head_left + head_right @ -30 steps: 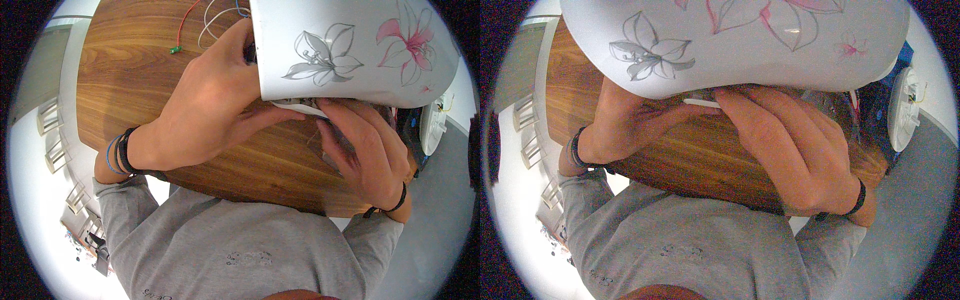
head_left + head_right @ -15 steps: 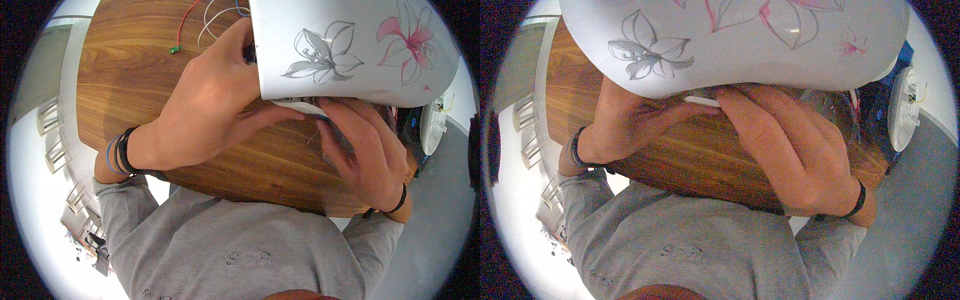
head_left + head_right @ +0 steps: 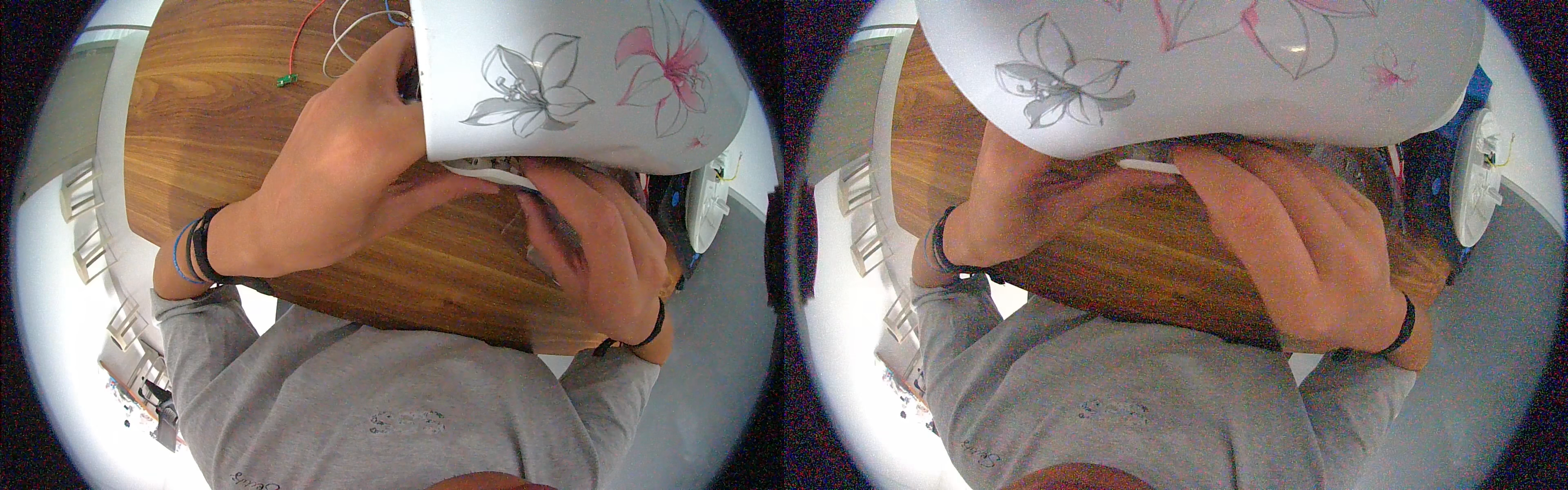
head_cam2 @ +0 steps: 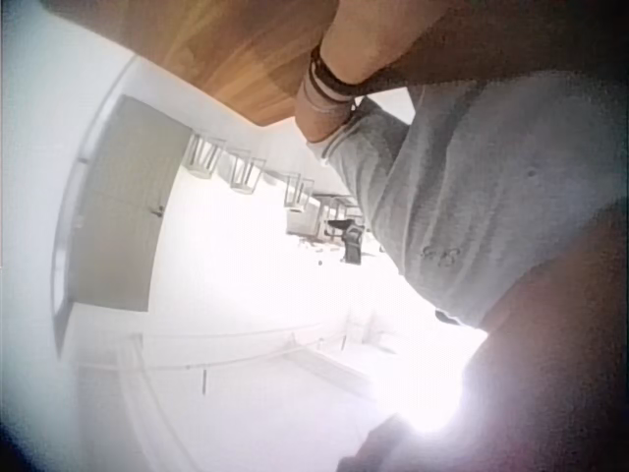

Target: The person repairs a white appliance by connecting internal wires and securing components with a screwdriver. They then attach a plastic cover to the appliance's exterior.

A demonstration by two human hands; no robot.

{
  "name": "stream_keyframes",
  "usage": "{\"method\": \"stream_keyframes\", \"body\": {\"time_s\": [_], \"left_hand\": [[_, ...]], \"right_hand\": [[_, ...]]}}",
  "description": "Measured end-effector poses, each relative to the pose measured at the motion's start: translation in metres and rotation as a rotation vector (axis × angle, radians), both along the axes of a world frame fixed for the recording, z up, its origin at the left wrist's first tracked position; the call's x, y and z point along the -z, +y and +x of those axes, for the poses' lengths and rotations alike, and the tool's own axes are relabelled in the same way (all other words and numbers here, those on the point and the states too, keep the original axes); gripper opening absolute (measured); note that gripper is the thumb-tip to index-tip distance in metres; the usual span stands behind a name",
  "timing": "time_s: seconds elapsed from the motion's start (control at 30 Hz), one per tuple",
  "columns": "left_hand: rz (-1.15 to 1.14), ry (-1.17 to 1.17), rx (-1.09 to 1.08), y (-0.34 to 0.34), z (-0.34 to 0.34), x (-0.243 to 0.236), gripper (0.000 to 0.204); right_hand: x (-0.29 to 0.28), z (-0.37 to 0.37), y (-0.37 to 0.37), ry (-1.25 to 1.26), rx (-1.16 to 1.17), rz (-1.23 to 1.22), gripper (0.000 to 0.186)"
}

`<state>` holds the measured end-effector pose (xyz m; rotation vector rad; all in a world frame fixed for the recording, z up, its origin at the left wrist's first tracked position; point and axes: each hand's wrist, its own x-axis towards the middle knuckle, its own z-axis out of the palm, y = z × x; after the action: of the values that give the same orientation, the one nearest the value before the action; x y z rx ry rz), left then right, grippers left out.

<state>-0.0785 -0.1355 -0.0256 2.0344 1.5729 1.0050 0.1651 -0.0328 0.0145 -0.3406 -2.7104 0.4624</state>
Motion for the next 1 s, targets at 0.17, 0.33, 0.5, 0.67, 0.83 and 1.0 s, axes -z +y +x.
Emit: {"method": "stream_keyframes", "body": {"time_s": [0.17,0.33,0.5,0.67,0.83,1.0], "left_hand": [[-0.024,0.016,0.002,-0.0030,-0.0013,-0.0005,0.052],[-0.047,0.032,-0.005,-0.0036,-0.0010,-0.0009,0.057],[-0.004,0.003,-0.017,-0.0049,-0.0007,-0.0006,0.057],[-0.022,0.025,-0.007,-0.0037,-0.0009,-0.0041,0.056],[-0.041,0.035,-0.014,-0.0050,-0.0002,-0.0061,0.056],[-0.045,0.024,0.005,-0.0049,-0.0021,-0.0062,0.058]], "right_hand": [[-0.0008,-0.0002,-0.0017,0.006,0.007,0.027,0.048],[-0.0022,-0.0015,-0.0005,0.013,-0.001,0.056,0.047],[-0.0026,-0.0013,0.0026,0.027,-0.031,0.044,0.047],[-0.0024,-0.0015,0.0027,0.028,-0.041,0.032,0.047],[-0.0032,-0.0011,0.0018,0.020,-0.047,0.026,0.048],[-0.0026,0.0001,0.0003,0.020,-0.044,0.049,0.048]]}}
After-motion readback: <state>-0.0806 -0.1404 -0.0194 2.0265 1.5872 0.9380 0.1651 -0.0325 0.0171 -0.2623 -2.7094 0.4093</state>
